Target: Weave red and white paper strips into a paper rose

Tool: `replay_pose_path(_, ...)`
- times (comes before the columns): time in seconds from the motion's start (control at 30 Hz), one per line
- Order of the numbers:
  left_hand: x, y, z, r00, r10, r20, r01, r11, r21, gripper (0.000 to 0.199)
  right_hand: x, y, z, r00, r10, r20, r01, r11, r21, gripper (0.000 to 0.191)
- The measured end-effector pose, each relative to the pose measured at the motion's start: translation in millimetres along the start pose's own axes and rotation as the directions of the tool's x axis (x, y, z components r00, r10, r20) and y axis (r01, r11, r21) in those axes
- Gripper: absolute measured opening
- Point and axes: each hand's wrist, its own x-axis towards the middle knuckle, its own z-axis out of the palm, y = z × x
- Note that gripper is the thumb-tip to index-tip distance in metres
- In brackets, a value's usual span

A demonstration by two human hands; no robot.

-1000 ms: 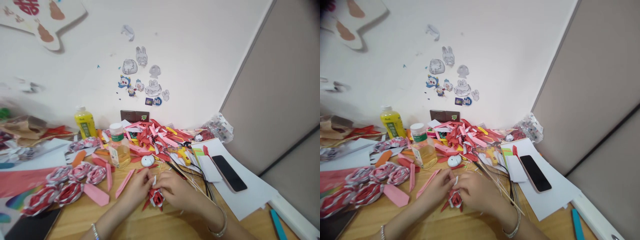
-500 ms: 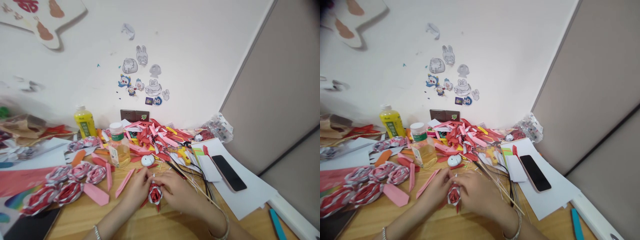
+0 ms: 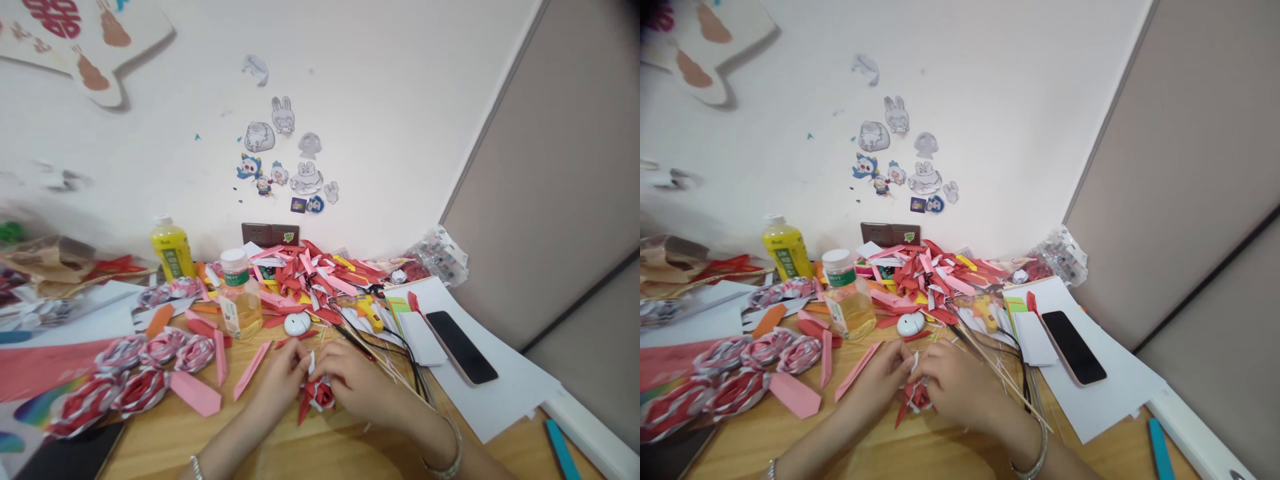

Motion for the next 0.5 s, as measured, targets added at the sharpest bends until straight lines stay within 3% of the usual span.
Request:
replay_pose_path(0.07, 0.1, -1.4, 0.7, 1.0, -0.014, -0.012, 0.013, 0.997, -0.081, 0.022, 1.0, 0.5, -2.1, 0.99, 0.086, -0.11, -0.081, 0.996, 0.047, 0.032)
replay_pose_path(0.17, 0.4, -2.5, 1.4, 0.998, -0.006, -0.057, -0.004, 0.986, -0.168, 0.026, 2.6, 9.0, -1.5, 0.922, 0.285, -0.262, -0.242, 0.953, 0.184, 0.024)
replay_pose_path(0.23, 0.6, -2.7, 1.9, 0.996, 0.001, -0.084, -0.017, 0.982, -0.19, 0.027, 3.8, 18.1, 1.4, 0.901, 0.389, -0.191, -0.303, 0.88, 0.365, 0.017)
replay_pose_path(0.33, 0.9, -3.5, 2.3, 0.996, -0.012, -0.094, -0.011, 0.972, -0.235, 0.028, 5.4, 29.1, 6.3, 0.912, 0.41, -0.008, -0.333, 0.75, 0.572, 0.005)
replay_pose_path(0.5, 0.6, -2.1, 0.6, 0.999, -0.015, -0.048, 0.003, 0.972, -0.237, 0.026, 6.2, 30.1, 9.3, 0.891, 0.451, -0.046, -0.316, 0.689, 0.653, 0.01)
